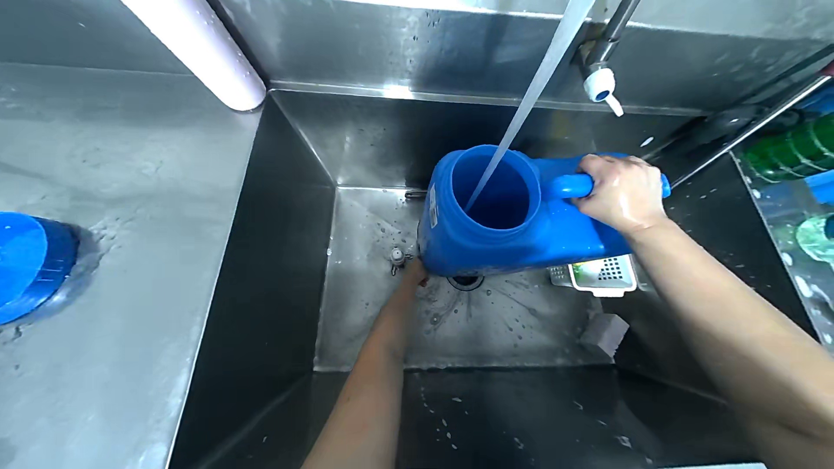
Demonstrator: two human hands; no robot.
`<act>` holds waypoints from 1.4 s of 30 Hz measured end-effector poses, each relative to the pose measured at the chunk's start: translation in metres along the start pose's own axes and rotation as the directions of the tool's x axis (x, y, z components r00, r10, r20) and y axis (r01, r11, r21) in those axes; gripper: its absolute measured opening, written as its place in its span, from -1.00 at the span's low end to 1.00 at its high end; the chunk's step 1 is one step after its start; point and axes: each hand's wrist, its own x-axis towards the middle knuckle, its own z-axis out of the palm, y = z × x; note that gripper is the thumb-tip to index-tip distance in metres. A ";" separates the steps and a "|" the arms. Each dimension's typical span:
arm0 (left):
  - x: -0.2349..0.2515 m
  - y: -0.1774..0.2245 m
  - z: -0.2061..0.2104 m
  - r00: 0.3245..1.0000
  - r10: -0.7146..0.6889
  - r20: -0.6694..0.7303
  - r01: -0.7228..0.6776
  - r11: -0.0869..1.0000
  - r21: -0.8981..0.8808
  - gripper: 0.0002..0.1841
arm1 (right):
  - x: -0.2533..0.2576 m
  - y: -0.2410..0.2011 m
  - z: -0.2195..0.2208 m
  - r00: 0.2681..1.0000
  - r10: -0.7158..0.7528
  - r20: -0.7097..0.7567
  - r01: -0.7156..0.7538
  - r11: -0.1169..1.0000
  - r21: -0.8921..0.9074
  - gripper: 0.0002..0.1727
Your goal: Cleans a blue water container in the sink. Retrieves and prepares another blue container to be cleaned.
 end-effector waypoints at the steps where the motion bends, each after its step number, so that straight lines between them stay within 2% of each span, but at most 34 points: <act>1: 0.001 -0.003 0.000 0.997 0.077 -0.005 -0.076 0.995 0.069 -0.52 | 0.000 0.000 0.000 1.000 -0.002 -0.007 0.002 1.000 -0.005 -0.74; 3: -0.002 -0.010 0.005 0.967 0.247 -0.068 -0.230 0.954 0.191 -0.38 | -0.001 0.000 0.000 1.000 0.001 0.000 -0.001 1.000 -0.007 -0.73; 4: -0.004 -0.014 0.011 0.944 0.297 -0.145 -0.273 0.948 0.163 -0.35 | -0.001 -0.001 0.000 1.000 0.005 0.007 -0.005 1.000 -0.005 -0.73; 5: -0.004 -0.017 0.017 0.921 0.303 -0.244 -0.293 0.953 0.078 -0.32 | -0.001 -0.002 -0.001 1.000 0.010 0.010 -0.010 1.000 -0.004 -0.73; 7: -0.005 -0.015 0.028 0.917 0.165 -0.364 -0.223 0.967 -0.123 -0.31 | -0.002 -0.003 -0.001 1.000 0.017 0.010 -0.017 1.000 -0.006 -0.73; 9: -0.009 -0.008 0.027 0.956 0.027 -0.292 -0.077 0.984 -0.162 -0.38 | -0.004 -0.006 -0.002 1.000 0.018 0.004 -0.018 1.000 -0.009 -0.73; 10: -0.014 -0.003 0.023 0.966 0.035 -0.256 -0.065 0.992 -0.109 -0.39 | -0.005 -0.006 -0.002 1.000 0.017 0.005 -0.017 1.000 -0.013 -0.73; 12: -0.015 -0.003 0.015 0.964 0.134 -0.231 -0.150 0.987 -0.053 -0.34 | -0.006 -0.007 -0.003 0.999 0.026 0.020 -0.026 1.000 -0.015 -0.72; 13: -0.011 -0.007 0.014 0.961 0.154 -0.231 -0.180 0.979 -0.097 -0.28 | -0.007 -0.007 -0.003 0.999 0.036 0.034 -0.035 0.999 -0.017 -0.71; 15: -0.003 -0.015 0.016 0.967 0.078 -0.244 -0.145 0.952 -0.270 -0.20 | -0.007 -0.009 -0.004 0.996 0.066 0.055 -0.065 0.998 -0.016 -0.69; 17: -0.006 -0.011 0.013 0.975 0.030 -0.222 -0.090 0.960 -0.267 -0.35 | -0.007 -0.009 -0.003 0.997 0.069 0.042 -0.068 0.997 -0.021 -0.67; 19: -0.007 -0.006 0.011 0.974 0.074 -0.214 -0.129 0.959 -0.254 -0.40 | -0.006 -0.010 -0.004 0.995 0.084 0.048 -0.083 0.996 -0.028 -0.68; 21: -0.001 -0.004 0.014 0.970 0.047 -0.239 -0.141 0.908 -0.395 -0.41 | -0.006 -0.012 -0.006 0.990 0.130 0.064 -0.128 0.991 -0.032 -0.69; 22: -0.001 0.000 0.012 0.974 0.001 -0.229 -0.102 0.897 -0.431 -0.41 | -0.006 -0.013 -0.005 0.988 0.143 0.055 -0.142 0.989 -0.035 -0.69; 24: -0.001 0.006 0.005 0.980 -0.011 -0.201 -0.047 0.958 -0.281 -0.39 | -0.009 -0.014 -0.003 0.990 0.140 0.018 -0.139 0.989 -0.042 -0.69; 27: -0.001 0.006 -0.001 0.972 0.093 -0.215 -0.105 0.994 -0.044 -0.38 | -0.012 -0.018 -0.004 0.988 0.151 0.017 -0.150 0.987 -0.049 -0.67; 32: -0.002 0.003 0.004 0.971 0.129 -0.200 -0.132 0.991 0.001 -0.42 | -0.016 -0.022 -0.003 0.986 0.169 0.019 -0.167 0.984 -0.062 -0.65; 34: -0.008 0.005 -0.002 0.984 0.143 -0.111 -0.139 0.989 0.045 -0.38 | -0.014 -0.022 -0.004 0.981 0.188 0.043 -0.185 0.981 -0.066 -0.65; 36: -0.026 0.009 -0.018 0.993 0.114 0.037 -0.119 0.982 0.150 -0.26 | -0.010 -0.020 -0.006 0.974 0.200 0.105 -0.194 0.979 -0.067 -0.65; 37: -0.038 0.014 -0.030 0.993 0.071 0.096 -0.089 0.976 0.198 -0.22 | -0.008 -0.020 -0.010 0.967 0.202 0.157 -0.199 0.979 -0.035 -0.63; 39: -0.064 0.027 -0.061 0.988 0.022 0.154 -0.053 0.978 0.200 -0.34 | -0.001 -0.024 -0.026 0.950 0.160 0.268 -0.208 0.965 0.160 -0.48; 41: -0.104 0.052 -0.100 0.985 0.102 0.141 -0.122 0.983 0.141 -0.51 | 0.010 -0.044 -0.042 0.986 0.033 0.166 -0.106 0.885 0.454 -0.46; 42: -0.130 0.067 -0.120 0.979 0.185 0.089 -0.193 0.976 0.097 -0.57 | 0.018 -0.064 -0.050 0.994 0.021 0.107 -0.081 0.794 0.603 -0.53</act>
